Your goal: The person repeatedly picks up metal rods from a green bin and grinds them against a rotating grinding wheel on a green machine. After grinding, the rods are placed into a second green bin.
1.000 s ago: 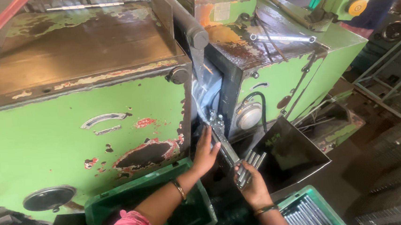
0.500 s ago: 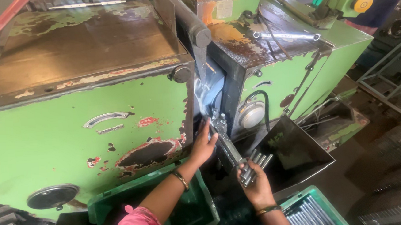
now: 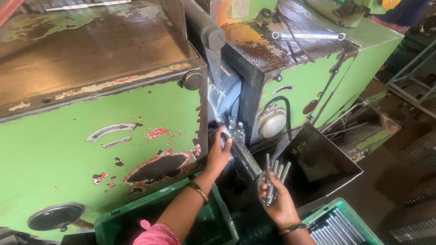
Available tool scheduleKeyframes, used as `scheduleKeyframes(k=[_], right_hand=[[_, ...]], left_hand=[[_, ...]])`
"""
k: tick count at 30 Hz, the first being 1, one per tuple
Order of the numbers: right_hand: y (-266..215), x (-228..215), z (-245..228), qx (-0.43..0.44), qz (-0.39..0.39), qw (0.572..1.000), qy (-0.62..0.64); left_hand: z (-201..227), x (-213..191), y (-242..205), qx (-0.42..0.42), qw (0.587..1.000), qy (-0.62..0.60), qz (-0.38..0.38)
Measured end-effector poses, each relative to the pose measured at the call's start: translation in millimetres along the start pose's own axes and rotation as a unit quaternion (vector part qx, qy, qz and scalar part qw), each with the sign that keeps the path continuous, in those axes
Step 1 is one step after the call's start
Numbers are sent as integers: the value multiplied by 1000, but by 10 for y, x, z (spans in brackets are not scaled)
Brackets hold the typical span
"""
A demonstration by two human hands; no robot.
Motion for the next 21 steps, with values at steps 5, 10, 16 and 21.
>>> scheduleKeyframes(k=[5, 10, 16, 21], right_hand=[[-109, 74, -64, -21, -46, 998, -30], [-211, 210, -64, -30, -125, 985, -116], [-134, 148, 6, -11, -57, 977, -205], [-72, 146, -3, -49, -69, 974, -211]], left_hand=[[-115, 20, 36, -115, 992, 48, -8], [194, -20, -278, -8, 999, 20, 24], [524, 495, -1545, 34, 996, -5, -84], [526, 675, -1750, 14, 993, 14, -113]])
Point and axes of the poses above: each hand's wrist, its own y-axis towards the middle knuckle, its own x-axis out of the palm, z = x × y, the point moved 9 cm from there along y, towards the middle knuckle, and after that the axes turned 11 degrees about -x, right-handed, at the moved point
